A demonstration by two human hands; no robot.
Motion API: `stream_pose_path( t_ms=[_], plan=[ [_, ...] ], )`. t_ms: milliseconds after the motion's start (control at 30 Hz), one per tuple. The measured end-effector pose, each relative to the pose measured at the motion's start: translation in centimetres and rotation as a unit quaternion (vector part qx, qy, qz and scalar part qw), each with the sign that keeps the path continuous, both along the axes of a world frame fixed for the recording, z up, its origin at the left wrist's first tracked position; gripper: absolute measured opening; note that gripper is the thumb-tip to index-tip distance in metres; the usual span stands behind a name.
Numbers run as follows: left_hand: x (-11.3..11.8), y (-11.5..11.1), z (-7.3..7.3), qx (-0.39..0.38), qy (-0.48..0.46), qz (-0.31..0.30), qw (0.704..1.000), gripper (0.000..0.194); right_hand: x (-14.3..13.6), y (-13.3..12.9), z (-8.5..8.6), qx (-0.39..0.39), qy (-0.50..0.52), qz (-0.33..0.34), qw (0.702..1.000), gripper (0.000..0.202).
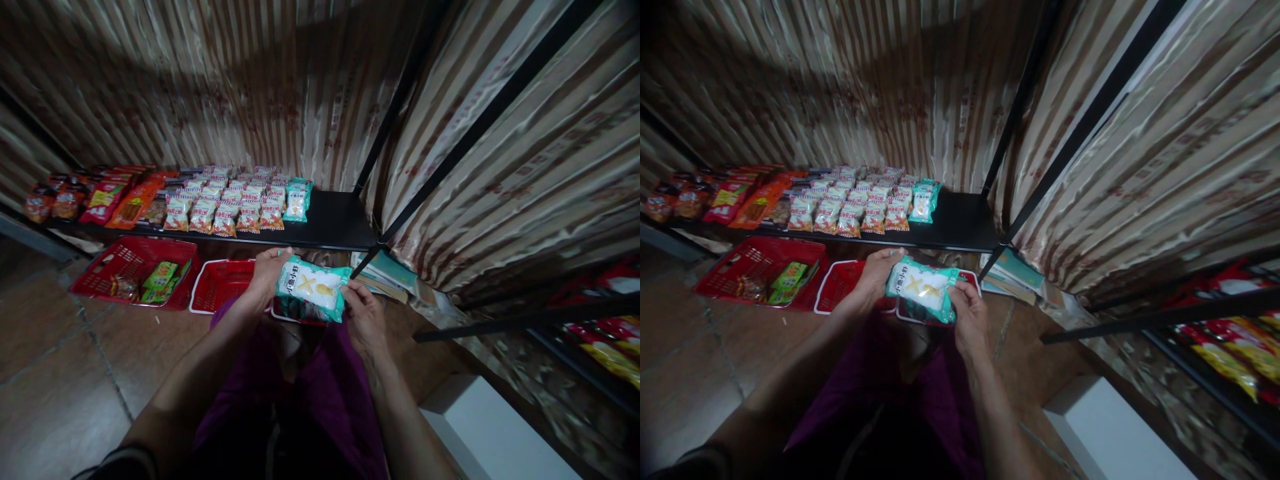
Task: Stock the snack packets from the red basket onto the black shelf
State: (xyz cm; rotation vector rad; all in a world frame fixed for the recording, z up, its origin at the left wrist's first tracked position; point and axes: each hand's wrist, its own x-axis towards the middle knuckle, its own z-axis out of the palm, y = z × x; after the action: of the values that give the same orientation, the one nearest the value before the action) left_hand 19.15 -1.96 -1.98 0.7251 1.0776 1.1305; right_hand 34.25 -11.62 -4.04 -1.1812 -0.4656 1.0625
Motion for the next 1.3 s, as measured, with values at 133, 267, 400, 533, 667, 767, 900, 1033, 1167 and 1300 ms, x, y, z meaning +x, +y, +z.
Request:
stream_pose_path(
  t_ms=[133,267,400,533,667,767,900,1033,1167,1300],
  plan=[
    [0.1,0.5,0.0,0.038,0.048,0.006,0.998,0.034,-0.2,0.0,0.4,0.004,-0.008,0.01,1.0,0.033],
    [0.3,0.7,0.5,0.051,0.044,-0.008,0.998,0.034,0.0,0.1,0.5,-0.007,-0.006,0.024,1.0,0.037],
    [0.4,0.6,0.7,0.061,0.003,-0.021,0.998,0.034,-0.1,-0.1,0.0,0.015,-0.037,0.01,0.999,0.035],
    [0.5,0.7,-0.1,0.114,0.06,0.006,0.992,0.026,-0.3,-0.5,-0.7,0.053,-0.141,-0.042,0.988,0.027],
    [0.4,0.7,-0.8,0.148,0.091,0.052,0.984,0.015,0.1,-0.9,-0.8,0.137,-0.389,-0.078,0.908,0.012],
    [0.5,0.5,-0.8,0.145,0.071,0.064,0.985,0.015,0.3,-1.3,-0.6,0.208,-0.544,-0.089,0.808,0.004],
    [0.8,0.2,-0.3,0.076,-0.064,0.037,0.994,0.019,0.1,-1.8,-0.7,0.243,-0.631,-0.083,0.732,0.01],
    [0.5,0.3,0.5,0.021,-0.134,0.012,0.991,0.025,0.2,-2.0,-1.8,0.251,-0.674,-0.073,0.691,0.014],
    [-0.2,0.6,0.8,-0.017,-0.113,-0.059,0.992,0.021,0.4,-2.0,-3.0,0.257,-0.692,-0.071,0.671,0.017],
    [-0.5,1.0,0.4,-0.019,-0.072,-0.048,0.996,0.016,0.3,-2.6,-3.0,0.235,-0.713,-0.063,0.657,0.015]
  ],
)
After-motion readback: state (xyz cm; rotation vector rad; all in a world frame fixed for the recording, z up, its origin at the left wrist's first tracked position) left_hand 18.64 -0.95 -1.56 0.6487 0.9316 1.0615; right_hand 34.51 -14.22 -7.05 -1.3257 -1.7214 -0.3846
